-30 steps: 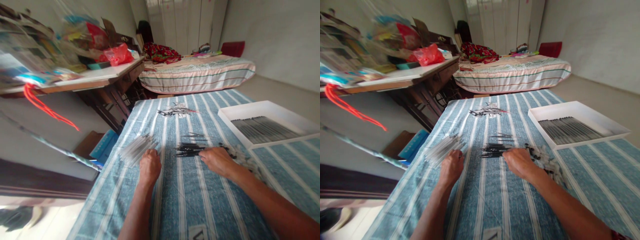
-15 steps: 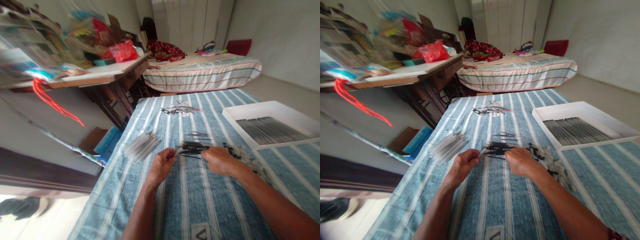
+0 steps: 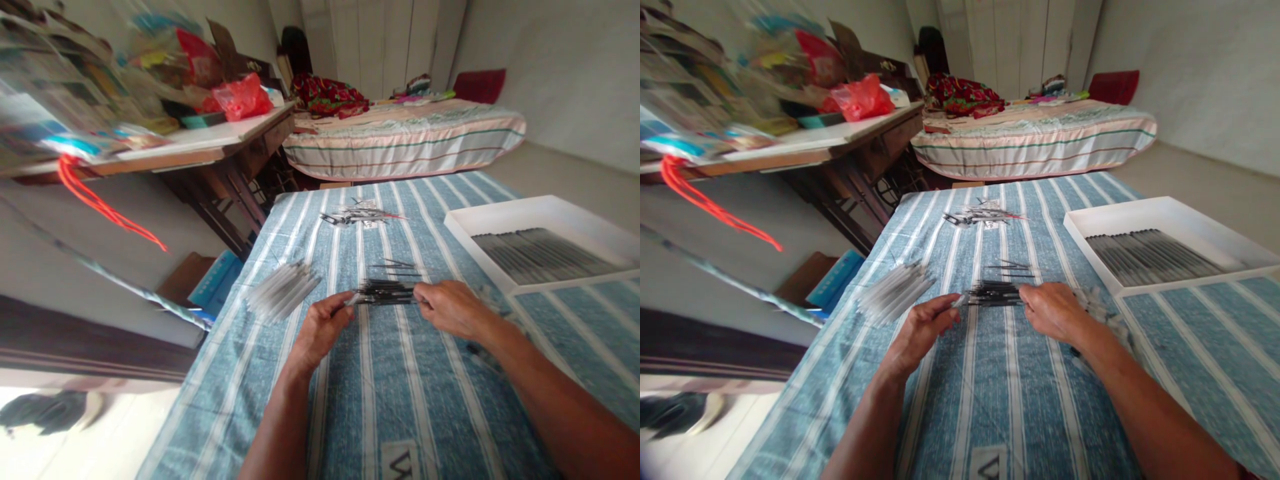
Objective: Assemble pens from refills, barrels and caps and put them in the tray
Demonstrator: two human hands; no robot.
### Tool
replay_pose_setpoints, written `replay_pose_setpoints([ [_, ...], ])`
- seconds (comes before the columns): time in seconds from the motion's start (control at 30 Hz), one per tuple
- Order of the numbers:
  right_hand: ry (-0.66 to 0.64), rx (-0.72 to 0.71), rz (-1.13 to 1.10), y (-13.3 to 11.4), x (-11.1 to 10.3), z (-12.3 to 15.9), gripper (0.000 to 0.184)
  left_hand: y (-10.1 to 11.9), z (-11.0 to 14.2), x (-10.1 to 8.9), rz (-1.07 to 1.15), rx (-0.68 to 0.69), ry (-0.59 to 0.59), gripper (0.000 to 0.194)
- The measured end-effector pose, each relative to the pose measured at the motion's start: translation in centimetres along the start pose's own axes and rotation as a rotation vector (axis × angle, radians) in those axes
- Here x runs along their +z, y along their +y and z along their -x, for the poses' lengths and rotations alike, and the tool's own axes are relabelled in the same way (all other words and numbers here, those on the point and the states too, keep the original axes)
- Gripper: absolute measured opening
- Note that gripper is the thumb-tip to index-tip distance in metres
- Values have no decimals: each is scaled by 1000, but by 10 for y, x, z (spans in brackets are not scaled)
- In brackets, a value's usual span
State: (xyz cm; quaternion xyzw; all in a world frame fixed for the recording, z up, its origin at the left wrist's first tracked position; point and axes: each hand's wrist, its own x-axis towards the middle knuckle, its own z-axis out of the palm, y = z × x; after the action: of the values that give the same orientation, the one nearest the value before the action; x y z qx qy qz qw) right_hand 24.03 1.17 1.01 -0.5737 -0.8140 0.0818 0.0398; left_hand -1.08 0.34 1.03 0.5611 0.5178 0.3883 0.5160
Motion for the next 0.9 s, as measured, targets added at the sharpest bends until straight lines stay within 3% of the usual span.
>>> replay_pose_setpoints([
  [0.1,-16,-33,-253,-10,3,3,9,1,-1,3,421,-45,54,16],
  [0.17,-110,-98,-469,-20,7,7,8,2,-3,4,649,-45,111,15],
  [0.23,-237,-179,-644,-30,11,11,7,3,-5,3,795,-27,182,14],
  [0.33,-373,-255,-722,-41,16,17,6,4,-7,-1,947,-5,268,9],
  [0.53,-403,-251,-660,-46,21,18,8,1,-8,-8,1094,0,332,12],
  [0.9,-411,-190,-616,-46,28,14,7,5,-6,-6,1111,38,337,12],
])
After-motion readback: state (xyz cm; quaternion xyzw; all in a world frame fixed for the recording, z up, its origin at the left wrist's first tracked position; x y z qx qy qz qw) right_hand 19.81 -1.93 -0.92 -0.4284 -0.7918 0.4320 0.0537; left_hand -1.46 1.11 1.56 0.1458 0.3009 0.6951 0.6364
